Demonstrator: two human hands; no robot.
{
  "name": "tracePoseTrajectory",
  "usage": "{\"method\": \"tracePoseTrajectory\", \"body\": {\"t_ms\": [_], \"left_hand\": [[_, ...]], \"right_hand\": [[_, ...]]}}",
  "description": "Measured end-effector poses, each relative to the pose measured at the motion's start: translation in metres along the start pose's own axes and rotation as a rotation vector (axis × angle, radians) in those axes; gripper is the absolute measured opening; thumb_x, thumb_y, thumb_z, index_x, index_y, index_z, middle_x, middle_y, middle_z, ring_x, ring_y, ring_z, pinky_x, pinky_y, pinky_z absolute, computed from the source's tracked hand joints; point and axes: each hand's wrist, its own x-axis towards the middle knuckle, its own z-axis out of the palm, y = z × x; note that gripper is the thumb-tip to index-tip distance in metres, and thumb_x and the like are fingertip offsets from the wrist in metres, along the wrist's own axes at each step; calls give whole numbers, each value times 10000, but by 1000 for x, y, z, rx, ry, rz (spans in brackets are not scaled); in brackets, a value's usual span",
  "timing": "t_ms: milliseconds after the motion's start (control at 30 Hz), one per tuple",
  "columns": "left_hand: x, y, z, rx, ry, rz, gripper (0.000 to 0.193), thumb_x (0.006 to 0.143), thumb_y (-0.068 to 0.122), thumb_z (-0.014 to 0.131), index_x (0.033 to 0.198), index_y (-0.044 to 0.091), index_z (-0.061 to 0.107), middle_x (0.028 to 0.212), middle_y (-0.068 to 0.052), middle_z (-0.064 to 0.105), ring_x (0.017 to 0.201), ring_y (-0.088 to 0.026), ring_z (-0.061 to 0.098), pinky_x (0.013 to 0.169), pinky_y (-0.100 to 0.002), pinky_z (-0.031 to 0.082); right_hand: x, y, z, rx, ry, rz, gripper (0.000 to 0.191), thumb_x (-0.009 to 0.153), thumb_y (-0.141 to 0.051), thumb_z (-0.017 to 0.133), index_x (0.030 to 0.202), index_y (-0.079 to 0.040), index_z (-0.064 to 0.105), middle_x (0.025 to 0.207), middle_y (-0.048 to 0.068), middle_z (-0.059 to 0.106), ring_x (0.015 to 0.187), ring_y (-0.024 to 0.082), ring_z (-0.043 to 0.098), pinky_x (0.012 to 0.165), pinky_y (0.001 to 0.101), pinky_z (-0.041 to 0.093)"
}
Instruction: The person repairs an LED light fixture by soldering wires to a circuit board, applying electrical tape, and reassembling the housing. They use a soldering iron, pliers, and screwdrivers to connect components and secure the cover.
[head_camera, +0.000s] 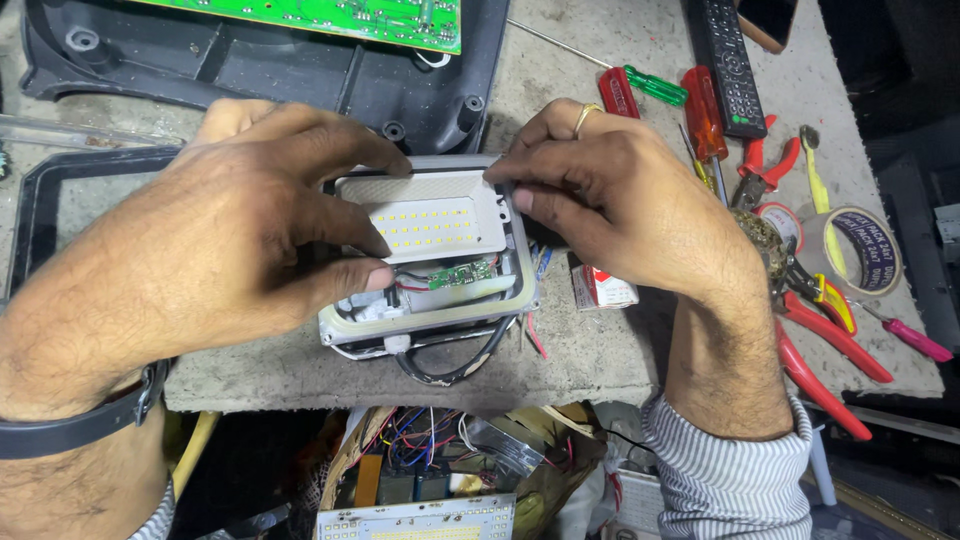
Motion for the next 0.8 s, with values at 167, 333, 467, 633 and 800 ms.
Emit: {"method": "tracePoseTrajectory", "body": {"t_ms": [167, 333, 467, 633, 800], "left_hand": [[1, -1, 2, 91, -21, 15, 293, 836, 362, 745, 943, 97, 808, 1244, -46, 696, 1205, -271, 571, 944, -445, 387], [1, -1, 5, 100, -31, -26, 259, 810, 367, 760, 896, 130, 818, 1254, -19, 710, 1200, -255, 578, 940, -434, 393], [1, 0, 6, 83, -6, -16, 225, 782, 328, 764, 909, 151, 821, 1245, -17, 707, 1194, -244, 578, 953, -427, 390], [4, 2, 7, 67, 1, -27, 190, 766, 285, 770, 908, 170, 825, 1261, -28, 702, 1208, -245, 575, 983, -422, 390], [4, 2, 9, 20, -3, -8, 206, 785, 262, 755, 959, 177, 826, 1293, -22, 698, 1240, -253, 540, 1003, -447, 364]], "right_hand": [[-1, 2, 1, 52, -6, 29, 234, 893, -19, 750, 1127, -37, 760, 1052, 102, 695, 951, 234, 698, 811, 334, 565], [-2, 4, 0, 36, -11, -7, 267, 870, -6, 762, 1135, -31, 762, 1069, 106, 696, 973, 244, 684, 834, 347, 553], [-3, 5, 0, 42, -15, -5, 297, 857, -2, 758, 1153, -31, 759, 1082, 111, 688, 997, 252, 680, 855, 354, 553], [-3, 4, 0, 15, -11, -16, 262, 869, -24, 772, 1131, -30, 762, 1064, 110, 695, 986, 264, 680, 851, 366, 546], [-3, 5, -3, 8, 7, -61, 219, 902, -31, 775, 1121, -27, 759, 1058, 107, 716, 999, 257, 699, 867, 357, 553]]}}
